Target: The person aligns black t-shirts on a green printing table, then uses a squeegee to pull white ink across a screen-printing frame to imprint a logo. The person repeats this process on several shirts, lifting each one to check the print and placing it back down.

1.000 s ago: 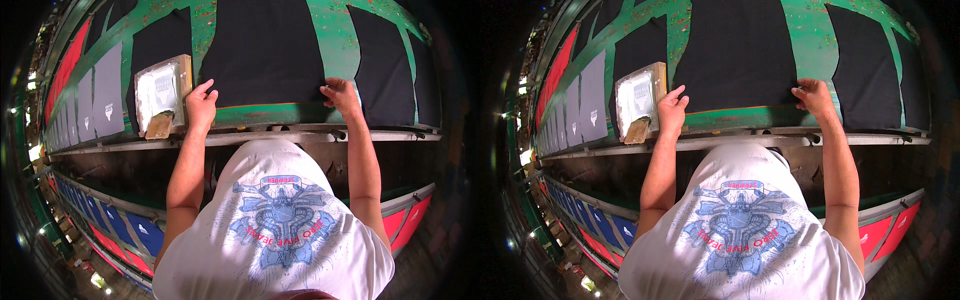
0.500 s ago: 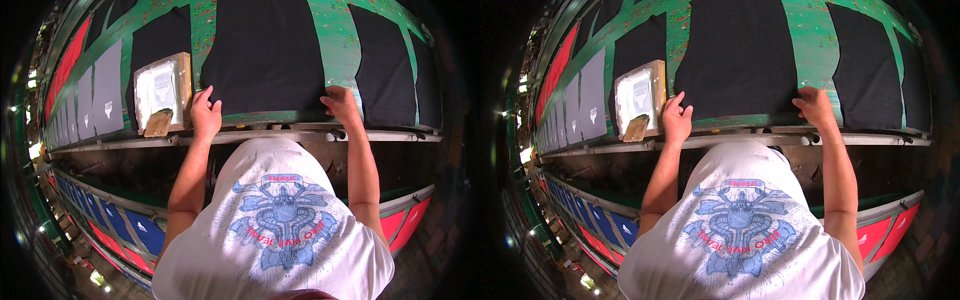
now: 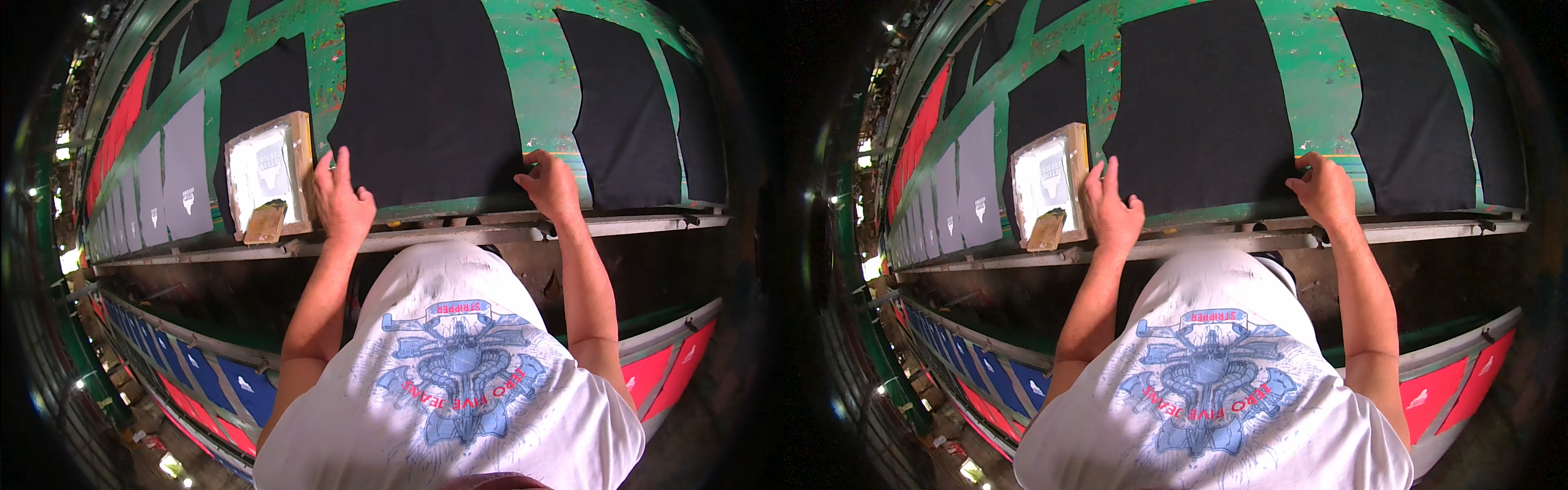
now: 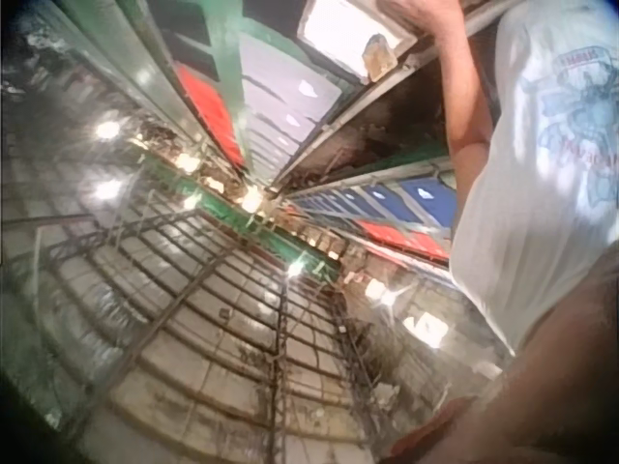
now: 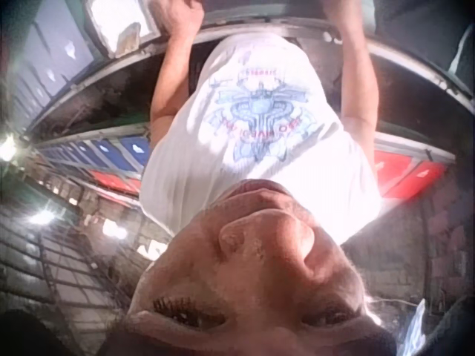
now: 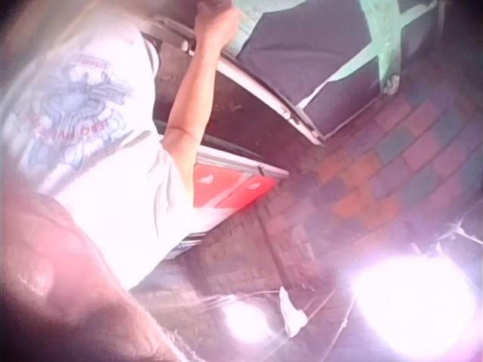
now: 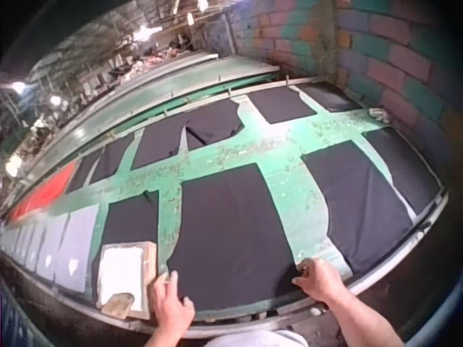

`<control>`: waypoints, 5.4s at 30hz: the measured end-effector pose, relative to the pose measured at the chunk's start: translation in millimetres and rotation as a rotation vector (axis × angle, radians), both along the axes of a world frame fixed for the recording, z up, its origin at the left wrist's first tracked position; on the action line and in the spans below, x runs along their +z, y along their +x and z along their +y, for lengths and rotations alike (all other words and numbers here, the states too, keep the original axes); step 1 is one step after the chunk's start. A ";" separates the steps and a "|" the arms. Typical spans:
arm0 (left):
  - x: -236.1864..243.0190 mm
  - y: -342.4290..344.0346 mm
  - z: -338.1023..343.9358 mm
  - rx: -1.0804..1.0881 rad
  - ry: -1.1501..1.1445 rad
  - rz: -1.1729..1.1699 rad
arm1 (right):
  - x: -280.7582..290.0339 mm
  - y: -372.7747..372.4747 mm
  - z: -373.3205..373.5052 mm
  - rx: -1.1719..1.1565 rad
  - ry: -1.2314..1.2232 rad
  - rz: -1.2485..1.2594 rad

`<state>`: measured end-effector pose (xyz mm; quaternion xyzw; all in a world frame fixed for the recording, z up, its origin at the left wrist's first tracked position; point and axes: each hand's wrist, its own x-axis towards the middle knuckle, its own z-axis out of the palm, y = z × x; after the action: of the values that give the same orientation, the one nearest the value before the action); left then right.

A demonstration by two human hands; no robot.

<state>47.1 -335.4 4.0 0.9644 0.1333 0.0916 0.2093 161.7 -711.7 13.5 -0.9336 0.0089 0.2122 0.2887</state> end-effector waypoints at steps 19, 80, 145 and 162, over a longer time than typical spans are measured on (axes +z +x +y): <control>-17.0 82.4 -84.6 -0.626 -0.180 0.093 | 29.8 1.3 8.9 -0.021 0.255 -0.435; -31.3 -45.6 329.6 0.125 -0.997 -0.439 | 30.9 -157.5 380.8 0.012 0.702 -0.333; 22.7 -31.6 339.8 -0.115 0.013 -0.144 | 87.6 -25.4 507.1 0.664 -0.151 -0.746; 40.7 -26.8 325.5 -0.025 0.083 0.064 | 76.7 -64.1 474.2 0.956 -0.159 -0.656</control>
<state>20.3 -9.9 44.7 0.9763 0.1238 0.0635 0.1659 97.6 -237.5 90.2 -0.8696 -0.4873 0.0176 0.0777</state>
